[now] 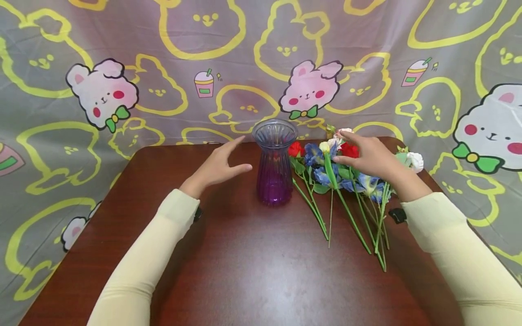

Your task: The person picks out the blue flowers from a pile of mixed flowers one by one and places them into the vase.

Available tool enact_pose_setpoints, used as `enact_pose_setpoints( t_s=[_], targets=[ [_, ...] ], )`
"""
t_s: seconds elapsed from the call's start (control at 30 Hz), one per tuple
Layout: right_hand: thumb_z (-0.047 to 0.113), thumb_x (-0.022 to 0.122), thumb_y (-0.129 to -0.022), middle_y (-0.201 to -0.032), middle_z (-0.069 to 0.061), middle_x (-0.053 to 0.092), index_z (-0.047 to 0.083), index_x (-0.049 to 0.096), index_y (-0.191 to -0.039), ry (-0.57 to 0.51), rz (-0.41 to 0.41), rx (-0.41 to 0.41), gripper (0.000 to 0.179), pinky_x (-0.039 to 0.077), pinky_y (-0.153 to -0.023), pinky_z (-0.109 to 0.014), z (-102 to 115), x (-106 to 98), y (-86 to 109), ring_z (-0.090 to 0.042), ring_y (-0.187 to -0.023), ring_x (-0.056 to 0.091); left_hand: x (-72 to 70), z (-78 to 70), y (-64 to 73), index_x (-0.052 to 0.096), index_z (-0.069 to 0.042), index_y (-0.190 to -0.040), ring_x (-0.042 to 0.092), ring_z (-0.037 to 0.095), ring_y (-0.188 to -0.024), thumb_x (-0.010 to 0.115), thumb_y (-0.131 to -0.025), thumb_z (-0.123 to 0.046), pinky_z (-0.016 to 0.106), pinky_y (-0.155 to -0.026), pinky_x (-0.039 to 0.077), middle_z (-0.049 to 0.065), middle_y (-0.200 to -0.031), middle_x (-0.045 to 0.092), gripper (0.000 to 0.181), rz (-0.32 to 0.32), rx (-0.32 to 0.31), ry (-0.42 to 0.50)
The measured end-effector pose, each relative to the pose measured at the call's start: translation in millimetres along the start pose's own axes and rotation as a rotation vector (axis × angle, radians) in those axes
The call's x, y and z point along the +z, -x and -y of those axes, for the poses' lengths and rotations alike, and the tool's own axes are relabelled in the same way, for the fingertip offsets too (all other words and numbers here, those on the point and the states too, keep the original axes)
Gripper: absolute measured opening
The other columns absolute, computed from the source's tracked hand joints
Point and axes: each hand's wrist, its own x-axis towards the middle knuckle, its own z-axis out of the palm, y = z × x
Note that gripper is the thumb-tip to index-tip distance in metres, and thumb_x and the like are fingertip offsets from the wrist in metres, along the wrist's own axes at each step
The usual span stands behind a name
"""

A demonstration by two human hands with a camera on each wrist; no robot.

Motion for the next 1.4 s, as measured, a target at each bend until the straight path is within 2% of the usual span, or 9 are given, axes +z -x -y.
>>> enact_pose_setpoints(
  t_s=[0.07,0.13,0.37,0.67,0.87,1.0,1.13,1.4],
  targets=[
    [0.048,0.066,-0.090,-0.139,-0.027,0.047,0.011,0.029,-0.153,-0.007,-0.006,0.020,0.082,0.042,-0.090,-0.059,0.9,2.4,5.0,-0.044,-0.110,0.053,6.9,-4.0,-1.6,0.026,-0.013,-0.154,0.033,0.022,-0.139,0.071,-0.085,-0.050,0.041,-0.112,0.029,0.006,-0.154,0.034,0.090,-0.005,0.022,0.042],
    [0.048,0.066,-0.090,-0.138,-0.028,0.048,0.007,0.033,-0.151,-0.022,-0.013,0.031,0.080,0.042,-0.092,-0.060,0.6,5.4,9.5,-0.044,-0.119,0.050,13.2,-7.7,-3.6,0.028,-0.011,-0.153,0.037,0.022,-0.137,0.073,-0.085,-0.046,0.039,-0.111,0.030,0.009,-0.151,0.038,0.090,-0.012,0.040,0.070],
    [0.040,0.070,-0.090,-0.119,-0.027,0.062,-0.004,0.049,-0.137,-0.054,-0.024,0.051,0.068,0.047,-0.088,-0.057,-4.2,19.5,21.7,-0.041,-0.109,0.059,30.2,-15.9,-10.5,0.028,-0.009,-0.152,0.044,0.026,-0.132,0.078,-0.083,-0.039,0.041,-0.108,0.036,0.013,-0.146,0.044,0.090,-0.020,0.075,0.143],
    [0.026,0.071,-0.090,-0.103,-0.025,0.068,-0.011,0.060,-0.122,-0.034,0.035,0.041,0.050,0.052,-0.078,-0.053,-10.0,40.1,29.4,-0.038,-0.094,0.066,45.9,-19.4,-14.2,0.028,-0.007,-0.151,0.045,0.025,-0.131,0.078,-0.083,-0.035,0.042,-0.107,0.037,0.012,-0.145,0.045,0.089,-0.009,0.043,0.249],
    [0.027,0.073,-0.087,-0.098,-0.024,0.069,-0.010,0.069,-0.105,-0.027,0.078,0.062,0.041,0.053,-0.074,-0.051,-13.7,55.2,35.5,-0.037,-0.088,0.066,54.8,-22.7,-16.2,0.028,-0.008,-0.151,0.047,0.023,-0.129,0.080,-0.081,-0.031,0.041,-0.106,0.038,0.011,-0.145,0.045,0.090,-0.016,0.033,0.287],
    [0.024,0.072,-0.088,-0.072,-0.010,0.066,-0.002,0.072,-0.082,-0.065,0.123,0.090,0.027,0.050,-0.057,-0.039,-14.8,61.4,39.9,-0.024,-0.065,0.060,59.9,-24.6,-16.6,0.029,-0.009,-0.150,0.051,0.021,-0.126,0.082,-0.079,-0.028,0.039,-0.104,0.041,0.010,-0.141,0.049,0.091,-0.018,0.024,0.339],
    [0.019,0.071,-0.088,-0.055,0.000,0.054,0.005,0.065,-0.063,-0.102,0.163,0.098,0.030,0.039,-0.048,-0.030,-16.3,66.9,41.6,-0.014,-0.052,0.050,62.9,-24.3,-16.9,0.031,-0.007,-0.149,0.054,0.020,-0.123,0.084,-0.078,-0.026,0.036,-0.102,0.043,0.011,-0.138,0.052,0.091,-0.025,0.016,0.351],
    [0.014,0.073,-0.085,-0.055,-0.003,0.060,0.005,0.068,-0.064,-0.110,0.187,0.134,0.024,0.045,-0.049,-0.030,-15.9,75.4,41.4,-0.014,-0.051,0.057,65.5,-22.8,-16.9,0.033,-0.006,-0.147,0.056,0.020,-0.119,0.085,-0.077,-0.026,0.035,-0.100,0.044,0.012,-0.133,0.057,0.090,-0.042,0.025,0.315]
  ],
)
